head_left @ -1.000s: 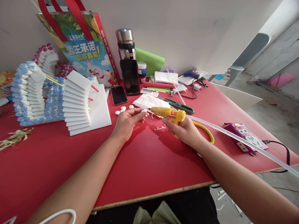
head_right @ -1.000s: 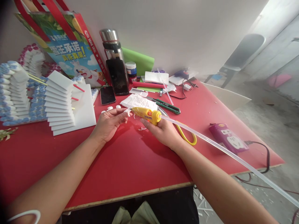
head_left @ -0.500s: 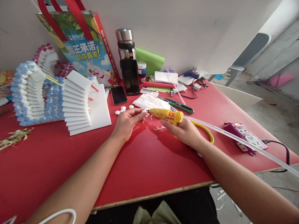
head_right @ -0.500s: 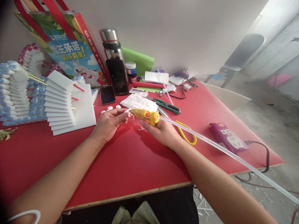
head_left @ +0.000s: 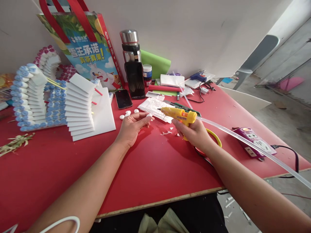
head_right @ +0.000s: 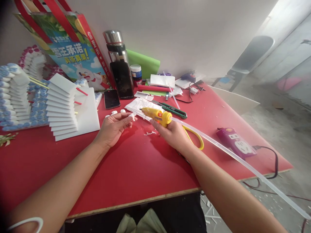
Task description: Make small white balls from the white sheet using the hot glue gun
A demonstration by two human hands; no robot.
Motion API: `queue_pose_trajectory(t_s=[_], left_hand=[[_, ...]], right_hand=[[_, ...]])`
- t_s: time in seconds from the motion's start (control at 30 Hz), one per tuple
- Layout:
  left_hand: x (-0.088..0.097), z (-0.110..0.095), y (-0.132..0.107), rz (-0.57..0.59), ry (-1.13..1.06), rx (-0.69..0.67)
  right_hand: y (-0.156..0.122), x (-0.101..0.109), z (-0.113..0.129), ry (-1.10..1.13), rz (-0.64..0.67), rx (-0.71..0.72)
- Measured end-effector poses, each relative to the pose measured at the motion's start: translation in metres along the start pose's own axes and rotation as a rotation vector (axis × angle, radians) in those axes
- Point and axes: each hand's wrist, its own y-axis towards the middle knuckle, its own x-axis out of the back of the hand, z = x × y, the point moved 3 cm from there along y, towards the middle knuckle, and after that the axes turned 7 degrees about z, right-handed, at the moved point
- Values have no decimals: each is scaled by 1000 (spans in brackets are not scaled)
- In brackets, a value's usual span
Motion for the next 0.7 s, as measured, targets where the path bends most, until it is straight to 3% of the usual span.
queue_pose_trajectory(t_s=[0.17,0.37,0.53,0.7], left_hand=[[1,0,0,5,-15,14],[-1,-3,-2,24,-13,9],[-1,-4,-2,45,-17,-8],[-2,-5,-3,44,-21,-8]], right_hand=[[9,46,-6,62,-240,-115],[8,107,-44,-85,-406,-328],[-1,119,-75,-140,-451,-428],[3,121,-88,-292,-470,-437]])
